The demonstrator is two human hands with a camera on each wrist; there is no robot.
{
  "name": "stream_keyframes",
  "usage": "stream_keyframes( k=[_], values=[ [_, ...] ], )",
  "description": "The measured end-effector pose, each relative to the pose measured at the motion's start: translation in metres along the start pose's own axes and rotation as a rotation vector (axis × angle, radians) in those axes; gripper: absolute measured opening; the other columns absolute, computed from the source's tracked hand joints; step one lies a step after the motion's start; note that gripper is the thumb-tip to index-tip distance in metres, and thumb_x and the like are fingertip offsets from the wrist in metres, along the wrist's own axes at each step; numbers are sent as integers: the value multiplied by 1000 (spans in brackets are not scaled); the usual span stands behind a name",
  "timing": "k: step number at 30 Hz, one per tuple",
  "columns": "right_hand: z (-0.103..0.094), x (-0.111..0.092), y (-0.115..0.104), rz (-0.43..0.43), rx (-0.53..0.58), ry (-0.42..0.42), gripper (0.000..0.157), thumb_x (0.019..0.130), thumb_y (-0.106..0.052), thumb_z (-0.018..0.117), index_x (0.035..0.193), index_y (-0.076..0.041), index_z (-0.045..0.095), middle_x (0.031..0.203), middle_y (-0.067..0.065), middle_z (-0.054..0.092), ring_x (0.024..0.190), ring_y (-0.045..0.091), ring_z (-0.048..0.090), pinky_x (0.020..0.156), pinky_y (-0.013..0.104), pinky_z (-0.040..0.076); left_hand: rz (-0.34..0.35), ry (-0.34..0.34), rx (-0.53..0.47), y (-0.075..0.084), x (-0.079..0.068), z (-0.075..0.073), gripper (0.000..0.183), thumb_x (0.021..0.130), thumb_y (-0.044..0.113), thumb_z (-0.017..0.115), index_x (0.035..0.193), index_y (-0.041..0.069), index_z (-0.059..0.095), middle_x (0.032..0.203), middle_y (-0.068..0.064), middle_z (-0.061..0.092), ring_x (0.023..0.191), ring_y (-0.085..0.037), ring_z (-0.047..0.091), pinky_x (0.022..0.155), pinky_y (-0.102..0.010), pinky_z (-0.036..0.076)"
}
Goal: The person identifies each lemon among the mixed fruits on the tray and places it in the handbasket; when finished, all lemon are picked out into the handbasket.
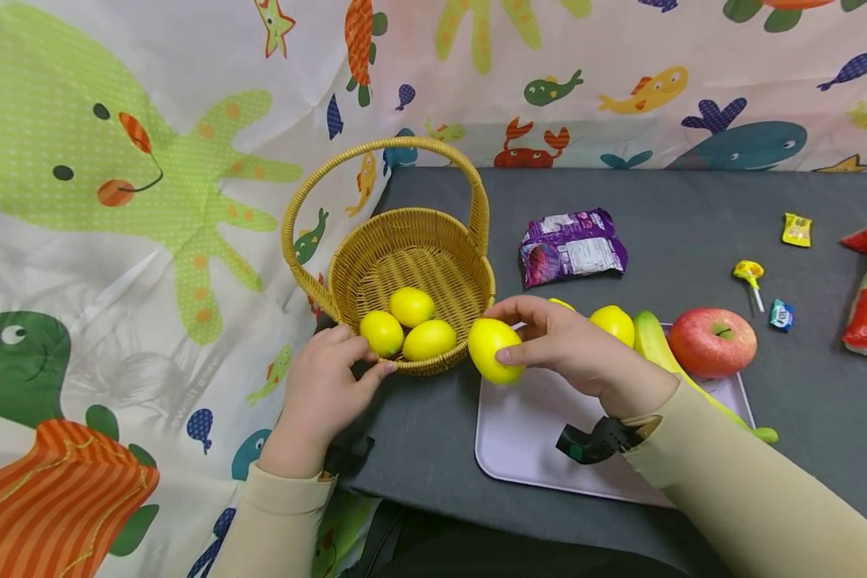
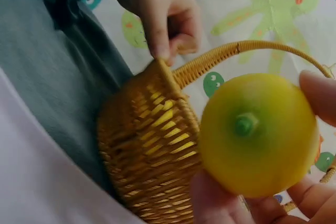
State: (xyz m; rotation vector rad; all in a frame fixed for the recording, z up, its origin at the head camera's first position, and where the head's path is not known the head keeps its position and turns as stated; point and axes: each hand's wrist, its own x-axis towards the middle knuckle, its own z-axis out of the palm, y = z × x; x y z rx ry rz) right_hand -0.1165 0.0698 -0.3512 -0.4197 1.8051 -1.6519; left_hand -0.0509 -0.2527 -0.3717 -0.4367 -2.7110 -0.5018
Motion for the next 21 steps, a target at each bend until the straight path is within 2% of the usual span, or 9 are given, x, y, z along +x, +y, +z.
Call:
stream_keyframes(
  k=[2, 7, 12, 15, 18, 21],
  values=[
    [-2, 9, -6, -16, 69, -10, 57, 89, -8, 72, 140, -1, 49, 132, 19, 50, 109, 33, 57, 91, 35, 55, -2, -3, 3, 0, -1, 0, 27, 79, 36, 88, 76, 17, 69, 71, 1, 51, 66, -14, 43, 61, -31, 37],
    [0, 41, -23, -18, 162, 4, 53, 94, -9, 68, 142, -5, 48, 134, 16, 51, 116, 30, 55, 91, 36, 56, -3, -5, 2, -1, -3, -1, 28, 79, 36, 88, 75, 18, 68, 71, 4, 49, 66, -14, 43, 61, -31, 37],
    [7, 77, -39, 16, 171, 59, 48, 98, -13, 65, 142, -6, 47, 137, 14, 51, 116, 29, 56, 94, 38, 54, 6, -3, 8, -3, -3, 1, 28, 79, 37, 88, 76, 19, 67, 71, 6, 47, 67, -13, 45, 63, -31, 39],
    [15, 95, -44, 79, 67, 144, 48, 97, -16, 67, 141, -8, 48, 139, 13, 51, 117, 29, 55, 97, 43, 53, 16, 7, 15, -3, -2, 1, 30, 78, 38, 88, 75, 19, 66, 71, 6, 46, 67, -14, 46, 63, -31, 40],
    [23, 107, -45, 136, -123, 215, 50, 95, -21, 68, 140, -11, 48, 138, 12, 50, 117, 29, 54, 98, 46, 51, 26, 16, 16, -2, -2, 1, 31, 78, 38, 88, 74, 18, 64, 70, 6, 44, 66, -15, 46, 63, -31, 40],
    [30, 113, -46, 155, -296, 243, 51, 93, -25, 67, 138, -13, 47, 137, 11, 51, 115, 29, 53, 97, 45, 50, 26, 17, 24, -1, -1, 0, 33, 78, 38, 88, 72, 18, 63, 70, 6, 43, 66, -16, 45, 62, -31, 39]
  ],
)
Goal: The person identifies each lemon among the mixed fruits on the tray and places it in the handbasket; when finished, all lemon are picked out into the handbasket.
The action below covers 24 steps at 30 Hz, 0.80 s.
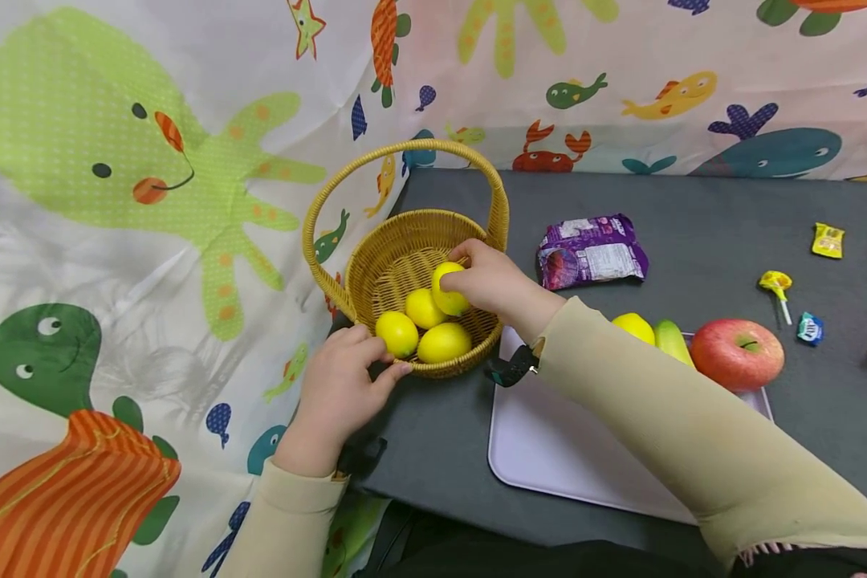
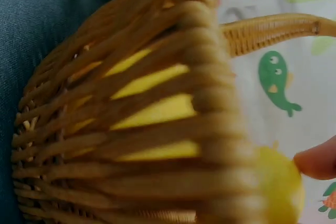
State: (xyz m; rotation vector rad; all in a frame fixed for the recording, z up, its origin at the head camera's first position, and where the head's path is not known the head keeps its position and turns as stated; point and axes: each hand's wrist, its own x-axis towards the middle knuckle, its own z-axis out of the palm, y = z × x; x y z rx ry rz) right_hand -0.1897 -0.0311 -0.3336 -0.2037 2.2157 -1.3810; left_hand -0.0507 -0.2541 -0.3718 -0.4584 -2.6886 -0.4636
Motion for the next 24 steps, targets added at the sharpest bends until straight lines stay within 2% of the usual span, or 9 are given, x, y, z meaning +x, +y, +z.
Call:
stream_keyframes(
  k=[5, 14, 19, 24],
  values=[
    [4, 6, -2, 14, -115, -6, 51, 93, -27, 66, 136, -12, 47, 139, 11, 51, 115, 28, 51, 98, 44, 46, 4, -1, 5, 1, 2, 0, 33, 78, 39, 88, 72, 18, 63, 70, 6, 43, 66, -16, 45, 63, -31, 39],
    [9, 20, -1, 46, -277, -70, 59, 94, -29, 62, 145, -7, 41, 142, 11, 50, 118, 26, 50, 102, 42, 42, -5, -11, 9, -1, 0, 1, 32, 79, 39, 87, 72, 19, 64, 71, 6, 45, 68, -16, 47, 63, -31, 40],
    [10, 21, -3, 64, -296, -93, 65, 94, -31, 61, 150, -8, 36, 147, 11, 47, 120, 25, 49, 105, 42, 41, -8, -7, -1, 0, 1, 1, 31, 79, 38, 88, 72, 19, 64, 71, 6, 45, 67, -16, 46, 63, -31, 40],
    [8, 15, -3, 58, -242, -65, 66, 95, -31, 62, 152, -10, 37, 151, 12, 45, 126, 26, 48, 110, 45, 39, -13, -9, -8, 3, 1, 0, 31, 78, 37, 89, 73, 18, 66, 71, 5, 45, 67, -16, 46, 62, -31, 40]
  ],
)
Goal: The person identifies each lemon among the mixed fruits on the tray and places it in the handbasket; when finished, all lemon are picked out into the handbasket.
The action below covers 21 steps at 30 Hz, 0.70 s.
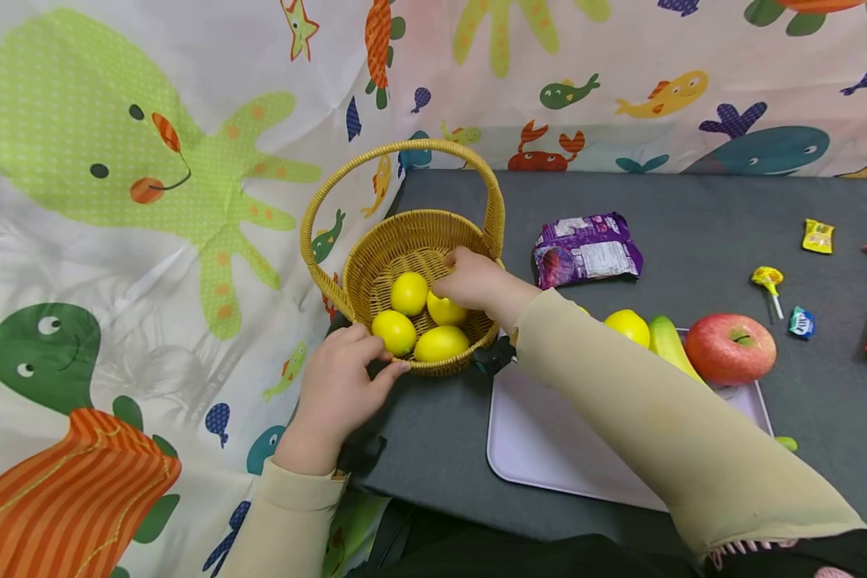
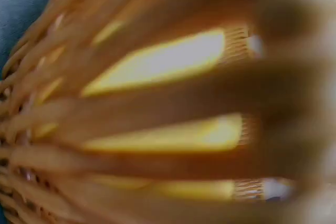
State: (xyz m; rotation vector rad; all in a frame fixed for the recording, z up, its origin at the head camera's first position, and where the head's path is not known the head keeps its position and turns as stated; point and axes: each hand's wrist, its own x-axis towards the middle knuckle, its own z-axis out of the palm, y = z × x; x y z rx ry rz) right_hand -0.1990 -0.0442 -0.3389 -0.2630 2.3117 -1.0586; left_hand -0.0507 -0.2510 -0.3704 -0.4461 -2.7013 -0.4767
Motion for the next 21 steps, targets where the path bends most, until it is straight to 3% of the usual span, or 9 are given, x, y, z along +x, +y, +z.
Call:
stream_keyframes(
  k=[4, 7, 12, 17, 21],
  values=[
    [-8, -19, -1, -41, 114, 33, 61, 94, -28, 63, 149, -13, 40, 146, 13, 47, 123, 28, 49, 107, 48, 42, 0, -2, -11, 0, 0, 0, 30, 76, 35, 90, 74, 17, 67, 71, 5, 46, 67, -16, 46, 63, -32, 40],
    [-21, -45, 1, -78, 274, 34, 54, 96, -23, 61, 146, -15, 43, 140, 12, 48, 115, 31, 52, 101, 48, 47, 6, 3, -11, -1, 0, 0, 29, 76, 35, 90, 75, 17, 67, 71, 5, 46, 67, -16, 46, 64, -32, 39],
    [-47, -87, 21, -82, 503, 15, 47, 104, -28, 54, 146, -13, 41, 142, 13, 46, 118, 33, 55, 100, 49, 50, 17, 11, 0, -1, 1, 0, 30, 77, 36, 89, 74, 17, 66, 71, 5, 46, 67, -17, 46, 64, -32, 39],
    [-65, -113, 60, -61, 577, 42, 63, 105, -52, 44, 152, -11, 35, 147, 18, 41, 127, 35, 50, 106, 53, 45, 12, 5, 3, -1, 1, 1, 30, 78, 37, 89, 74, 18, 66, 71, 5, 46, 67, -16, 45, 64, -32, 39],
    [-74, -127, 90, -27, 654, 23, 75, 103, -61, 40, 159, -13, 26, 161, 17, 25, 144, 40, 33, 114, 59, 33, -3, -1, -3, -1, 0, 1, 29, 78, 37, 89, 75, 18, 67, 71, 5, 46, 67, -16, 45, 63, -31, 39]
  ],
)
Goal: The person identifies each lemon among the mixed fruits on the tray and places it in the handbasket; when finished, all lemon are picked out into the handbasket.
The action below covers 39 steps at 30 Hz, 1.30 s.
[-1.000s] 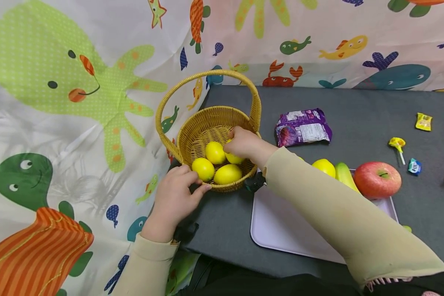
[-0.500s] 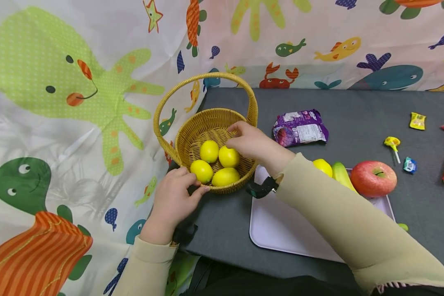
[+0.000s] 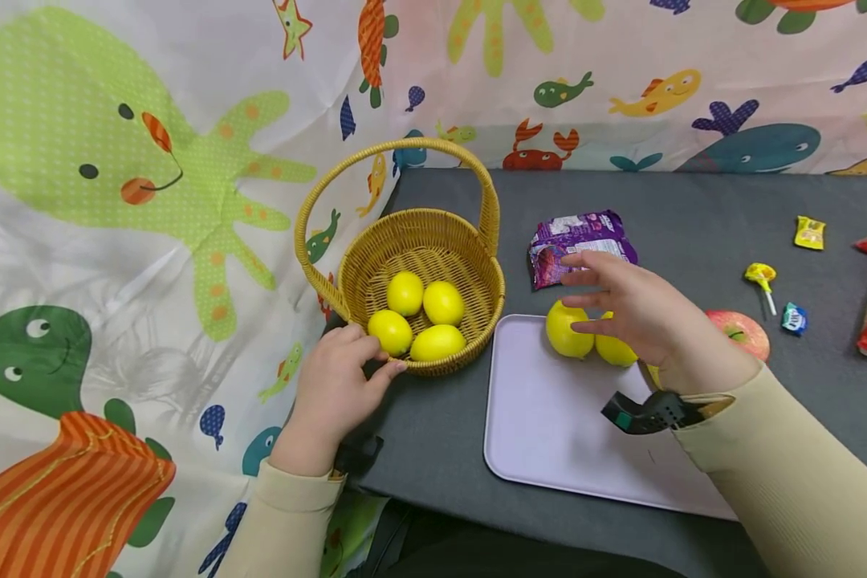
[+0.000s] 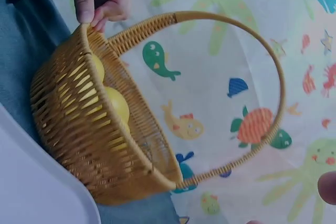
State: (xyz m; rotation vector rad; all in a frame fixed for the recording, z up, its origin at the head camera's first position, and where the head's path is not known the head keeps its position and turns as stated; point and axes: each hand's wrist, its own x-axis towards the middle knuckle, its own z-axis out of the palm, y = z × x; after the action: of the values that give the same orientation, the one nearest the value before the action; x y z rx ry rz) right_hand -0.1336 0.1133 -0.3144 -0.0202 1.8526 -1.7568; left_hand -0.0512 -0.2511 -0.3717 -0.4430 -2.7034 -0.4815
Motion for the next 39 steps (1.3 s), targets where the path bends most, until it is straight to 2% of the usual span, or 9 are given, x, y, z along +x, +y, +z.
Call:
stream_keyframes(
  k=[6, 12, 20, 31, 35, 39],
  values=[
    [-24, -11, 13, 19, 82, -48, 80, 104, -60, 38, 163, -14, 12, 170, 12, 0, 153, 45, 7, 117, 67, 15, -11, -12, 0, 2, 0, -1, 27, 79, 35, 89, 76, 18, 68, 73, 6, 49, 69, -15, 46, 64, -31, 39],
    [-19, -9, 19, 32, 128, -83, 75, 105, -56, 38, 163, -14, 13, 170, 13, -4, 154, 46, 0, 118, 67, 10, -30, -16, -2, 1, 0, 0, 28, 78, 35, 89, 76, 17, 68, 74, 5, 51, 70, -16, 47, 64, -32, 40],
    [-2, -5, 21, 49, 166, -34, 74, 104, -54, 46, 161, -13, 23, 169, 15, -1, 153, 46, 6, 119, 63, 19, -24, -14, -5, 2, 0, 0, 28, 78, 36, 89, 75, 17, 68, 73, 5, 51, 69, -16, 46, 64, -32, 40],
    [15, 8, 37, 43, 213, -27, 70, 106, -49, 44, 161, -11, 25, 168, 20, 2, 150, 49, 12, 116, 65, 24, -34, -17, -6, 2, 0, 0, 29, 78, 36, 89, 76, 17, 68, 73, 5, 50, 69, -16, 46, 63, -32, 39],
    [19, 14, 40, 57, 286, -44, 67, 107, -45, 43, 161, -10, 23, 167, 22, 2, 149, 50, 17, 114, 65, 27, -32, -16, -3, 2, 0, 0, 29, 78, 36, 89, 75, 17, 68, 73, 5, 49, 69, -16, 45, 63, -32, 38],
    [23, 19, 43, 105, 384, -51, 59, 106, -42, 45, 156, -13, 31, 166, 21, 5, 148, 47, 21, 115, 62, 28, -22, -10, 4, 1, 0, 0, 28, 78, 36, 89, 75, 18, 67, 72, 7, 47, 68, -15, 44, 63, -31, 37]
  ],
)
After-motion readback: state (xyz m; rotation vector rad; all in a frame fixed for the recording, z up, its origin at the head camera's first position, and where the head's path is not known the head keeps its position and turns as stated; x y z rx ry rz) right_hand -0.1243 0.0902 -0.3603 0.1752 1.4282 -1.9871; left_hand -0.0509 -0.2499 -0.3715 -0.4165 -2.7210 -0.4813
